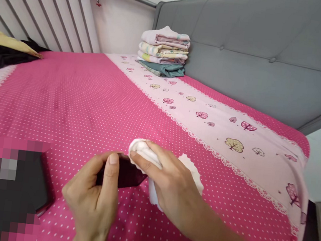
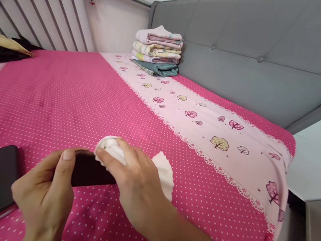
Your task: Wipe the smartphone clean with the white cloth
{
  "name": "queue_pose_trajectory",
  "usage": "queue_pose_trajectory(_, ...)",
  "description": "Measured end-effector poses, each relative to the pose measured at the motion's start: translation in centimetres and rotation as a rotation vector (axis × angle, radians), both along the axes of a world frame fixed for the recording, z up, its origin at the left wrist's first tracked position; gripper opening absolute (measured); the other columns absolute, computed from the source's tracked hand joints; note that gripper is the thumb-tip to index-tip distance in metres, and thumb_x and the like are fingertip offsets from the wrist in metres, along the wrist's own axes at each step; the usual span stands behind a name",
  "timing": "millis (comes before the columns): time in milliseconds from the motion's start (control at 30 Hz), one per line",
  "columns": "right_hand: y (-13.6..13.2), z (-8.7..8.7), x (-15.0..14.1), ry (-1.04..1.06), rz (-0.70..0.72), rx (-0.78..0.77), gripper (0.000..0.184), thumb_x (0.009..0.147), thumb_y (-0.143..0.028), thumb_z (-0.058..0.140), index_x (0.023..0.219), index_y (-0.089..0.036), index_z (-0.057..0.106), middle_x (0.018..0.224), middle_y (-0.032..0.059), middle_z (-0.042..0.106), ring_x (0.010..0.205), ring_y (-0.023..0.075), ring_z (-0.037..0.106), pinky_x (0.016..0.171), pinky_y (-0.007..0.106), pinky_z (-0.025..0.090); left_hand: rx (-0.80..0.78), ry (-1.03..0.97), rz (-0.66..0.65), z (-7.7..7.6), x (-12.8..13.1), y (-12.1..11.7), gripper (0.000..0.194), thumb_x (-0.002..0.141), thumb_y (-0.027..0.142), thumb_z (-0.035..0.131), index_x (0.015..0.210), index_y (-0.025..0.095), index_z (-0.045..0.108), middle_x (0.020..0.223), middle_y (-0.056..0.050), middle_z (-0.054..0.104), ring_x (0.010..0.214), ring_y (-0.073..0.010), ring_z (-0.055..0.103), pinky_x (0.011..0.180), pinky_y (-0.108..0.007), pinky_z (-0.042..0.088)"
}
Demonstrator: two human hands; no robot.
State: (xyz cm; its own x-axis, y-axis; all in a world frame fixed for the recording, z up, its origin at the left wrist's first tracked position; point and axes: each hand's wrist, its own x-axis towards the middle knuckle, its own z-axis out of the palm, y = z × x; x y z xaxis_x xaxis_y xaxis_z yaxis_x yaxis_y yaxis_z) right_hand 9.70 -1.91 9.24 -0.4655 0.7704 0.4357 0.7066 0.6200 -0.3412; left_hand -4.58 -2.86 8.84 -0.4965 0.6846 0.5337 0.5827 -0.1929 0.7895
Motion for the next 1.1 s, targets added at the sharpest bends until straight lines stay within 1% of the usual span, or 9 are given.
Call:
queue_pose_trajectory(133, 0.8, -1.2, 0.8, -0.170, -0.083, -0.107, 0.057, 0.085, -0.001, 0.043, 0.134, -0.030, 0.045, 0.136, 0.0069, 0.046, 0.111, 0.0245, 0.053, 0.087, 0.041, 0.049, -0.023, 0.021, 0.045, -0.1, -0.1, 0.1, 0.027, 0.080, 0.045, 0.058, 0.075, 0.020, 0.066, 0.063, 0.003, 0.061, 0.057, -0.0115, 0.053, 0.059, -0.025, 0.041)
queue_pose_trajectory(233, 1.6, -1.5, 1.2, -0.339, -0.126, -0.238, 0.049, 0.085, -0.001, 0.045, 0.125, -0.026, 0.055, 0.121, 0.0101, 0.057, 0.101, 0.0267, 0.057, 0.079, 0.042, 0.050, -0.018, 0.105, 0.103, -0.7, -0.6, 0.3, 0.025, 0.075, 0.045, 0.064, 0.071, 0.020, 0.064, 0.061, 0.002, 0.058, 0.055, -0.0126, 0.050, 0.059, -0.028, 0.039)
queue_pose_trajectory(333, 1.9, -1.9, 1.0, -0.434, -0.089, -0.322, 0.037, 0.088, -0.007, 0.047, 0.112, -0.028, 0.064, 0.107, 0.0082, 0.060, 0.094, 0.0254, 0.056, 0.076, 0.040, 0.048, 0.001, 0.254, 0.121, -1.1, -1.0, 0.7, 0.027, 0.073, 0.045, 0.066, 0.064, 0.020, 0.060, 0.062, 0.000, 0.058, 0.061, -0.0165, 0.052, 0.067, -0.032, 0.039)
queue_pose_trajectory(400, 1.6, -2.3, 0.8, -0.443, -0.046, -0.297, 0.032, 0.088, -0.010, 0.049, 0.108, -0.028, 0.066, 0.111, 0.0088, 0.058, 0.096, 0.0256, 0.054, 0.077, 0.039, 0.046, -0.061, 0.261, 0.137, -1.1, -1.0, 0.8, 0.031, 0.073, 0.051, 0.063, 0.067, 0.020, 0.061, 0.067, -0.002, 0.059, 0.067, -0.0192, 0.053, 0.072, -0.036, 0.039)
queue_pose_trajectory(500, 1.2, -2.8, 0.6, -0.434, -0.017, -0.257, 0.032, 0.086, -0.010, 0.050, 0.110, -0.025, 0.064, 0.120, 0.0109, 0.053, 0.102, 0.0270, 0.050, 0.080, 0.039, 0.043, -0.199, 0.080, 0.158, -0.9, -0.8, 1.1, 0.044, 0.069, 0.060, 0.061, 0.086, 0.020, 0.062, 0.079, -0.004, 0.058, 0.069, -0.0193, 0.052, 0.069, -0.036, 0.040)
queue_pose_trajectory(633, 1.2, -2.2, 1.0, -0.412, -0.027, -0.347, 0.037, 0.088, -0.009, 0.047, 0.116, -0.028, 0.061, 0.118, 0.0078, 0.055, 0.102, 0.0242, 0.050, 0.080, 0.035, 0.041, -0.238, -0.159, 0.178, -1.5, -0.8, 1.5, 0.061, 0.063, 0.062, 0.065, 0.107, 0.020, 0.057, 0.089, -0.003, 0.053, 0.069, -0.0170, 0.049, 0.067, -0.035, 0.041)
queue_pose_trajectory(833, 1.6, -1.5, 1.7, -0.332, -0.054, -0.392, 0.041, 0.090, -0.009, 0.042, 0.117, -0.032, 0.061, 0.120, 0.0051, 0.057, 0.107, 0.0231, 0.053, 0.087, 0.033, 0.040, -0.268, -0.508, 0.083, -2.6, -1.8, 2.3, 0.052, 0.057, 0.050, 0.075, 0.095, 0.020, 0.059, 0.080, 0.000, 0.057, 0.066, -0.0152, 0.052, 0.063, -0.033, 0.041)
queue_pose_trajectory(933, 1.7, -1.6, 1.9, -0.287, -0.064, -0.378, 0.048, 0.088, -0.003, 0.039, 0.118, -0.033, 0.061, 0.123, 0.0035, 0.057, 0.110, 0.0223, 0.053, 0.090, 0.035, 0.040, -0.159, -0.553, 0.053, -2.4, -1.3, 2.3, 0.044, 0.057, 0.044, 0.078, 0.089, 0.019, 0.061, 0.076, 0.000, 0.057, 0.067, -0.0154, 0.054, 0.063, -0.032, 0.043)
queue_pose_trajectory(1100, 3.0, -1.5, 2.4, -0.152, -0.283, -0.231, 0.052, 0.088, -0.004, 0.036, 0.131, -0.029, 0.050, 0.136, 0.0046, 0.048, 0.119, 0.0250, 0.048, 0.095, 0.041, 0.042, 0.379, -0.353, -0.051, -4.1, 0.7, 2.6, 0.048, 0.060, 0.030, 0.079, 0.098, 0.022, 0.051, 0.096, -0.002, 0.053, 0.098, -0.0223, 0.058, 0.094, -0.043, 0.040)
